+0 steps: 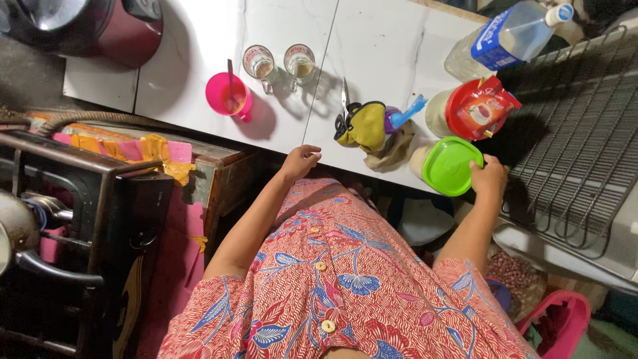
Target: The person cuts open a packet with scissors, pours its contents into a pink cup and stirs, then opens a sachet and empties it into glasses. They spoon sugar from a lidded container into the glasses, close the container, and wipe the counter with a cloth.
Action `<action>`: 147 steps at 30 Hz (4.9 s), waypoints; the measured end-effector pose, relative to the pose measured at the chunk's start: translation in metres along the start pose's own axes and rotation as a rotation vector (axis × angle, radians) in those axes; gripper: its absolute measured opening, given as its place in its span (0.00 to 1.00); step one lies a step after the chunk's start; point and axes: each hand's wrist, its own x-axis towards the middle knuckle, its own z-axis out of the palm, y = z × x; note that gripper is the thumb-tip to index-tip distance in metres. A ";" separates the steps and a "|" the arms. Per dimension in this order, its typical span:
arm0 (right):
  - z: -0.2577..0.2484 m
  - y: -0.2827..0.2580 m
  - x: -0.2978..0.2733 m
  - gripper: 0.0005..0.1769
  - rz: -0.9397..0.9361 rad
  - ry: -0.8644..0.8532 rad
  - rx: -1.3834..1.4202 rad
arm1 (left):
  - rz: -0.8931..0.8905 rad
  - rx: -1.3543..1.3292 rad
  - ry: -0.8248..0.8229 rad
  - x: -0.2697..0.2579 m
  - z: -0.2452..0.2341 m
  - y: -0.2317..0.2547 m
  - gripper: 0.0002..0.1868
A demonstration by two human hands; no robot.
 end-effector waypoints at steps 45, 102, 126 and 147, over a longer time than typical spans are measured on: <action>0.087 -0.503 0.033 0.53 -0.899 -0.258 0.316 | -0.173 -0.722 0.857 0.148 -0.132 -0.096 0.11; 0.130 -0.329 -0.019 0.24 -0.533 0.014 0.250 | -0.041 -1.359 0.834 0.122 -0.147 -0.089 0.32; 0.059 -0.322 -0.029 0.26 -0.503 0.101 0.993 | 0.053 0.076 0.066 0.082 0.046 0.020 0.41; -0.035 -0.051 -0.044 0.22 -0.125 -0.079 0.757 | 0.278 0.444 -0.019 0.107 0.068 0.012 0.21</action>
